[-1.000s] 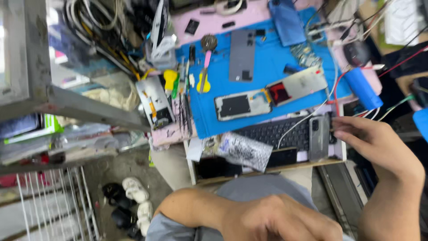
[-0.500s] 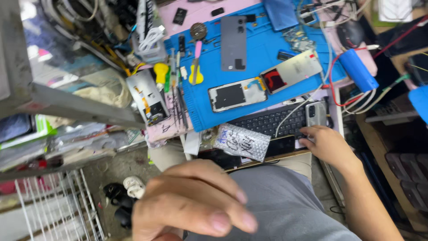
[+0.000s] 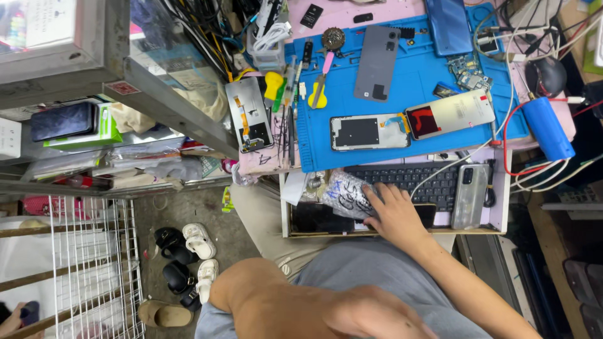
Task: The person unlocks a smartphone, then opens its back cover to access the battery. They remove the battery, apply adhesive from a tube to the phone's interior, and reinsert the battery. The person then closes the back cover and briefly interacts with the screen again.
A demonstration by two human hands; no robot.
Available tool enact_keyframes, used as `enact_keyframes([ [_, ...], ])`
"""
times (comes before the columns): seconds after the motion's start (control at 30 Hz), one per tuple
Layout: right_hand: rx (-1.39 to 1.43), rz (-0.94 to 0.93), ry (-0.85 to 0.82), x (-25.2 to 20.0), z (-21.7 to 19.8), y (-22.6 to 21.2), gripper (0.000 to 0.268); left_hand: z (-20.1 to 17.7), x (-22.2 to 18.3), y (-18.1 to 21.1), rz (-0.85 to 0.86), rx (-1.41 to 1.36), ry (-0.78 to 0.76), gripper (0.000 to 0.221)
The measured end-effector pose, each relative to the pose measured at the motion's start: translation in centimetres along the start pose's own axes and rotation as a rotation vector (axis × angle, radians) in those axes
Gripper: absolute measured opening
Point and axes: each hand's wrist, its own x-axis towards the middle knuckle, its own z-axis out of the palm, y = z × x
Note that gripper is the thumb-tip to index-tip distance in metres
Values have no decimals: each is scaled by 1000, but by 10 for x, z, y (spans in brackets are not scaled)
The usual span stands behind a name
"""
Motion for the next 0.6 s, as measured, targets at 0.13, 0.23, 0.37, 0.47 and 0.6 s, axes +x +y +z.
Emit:
enact_keyframes([
  [0.13, 59, -51, 97, -3, 3, 4, 68, -10, 5, 35, 131, 337, 323, 48],
  [0.23, 179, -51, 167, -10, 5, 15, 62, 6, 19, 51, 233, 593, 895, 45],
  [0.37, 178, -1, 110, -10, 1, 22, 59, -6, 9, 52, 40, 788, 1257, 38],
  [0.47, 156, -82, 97, 1, -13, 13, 73, -62, -11, 29, -264, 1360, 1231, 28],
  [0.6, 243, -82, 85, 4, -27, 3, 66, -176, -17, -19, -330, 1528, 1184, 38],
])
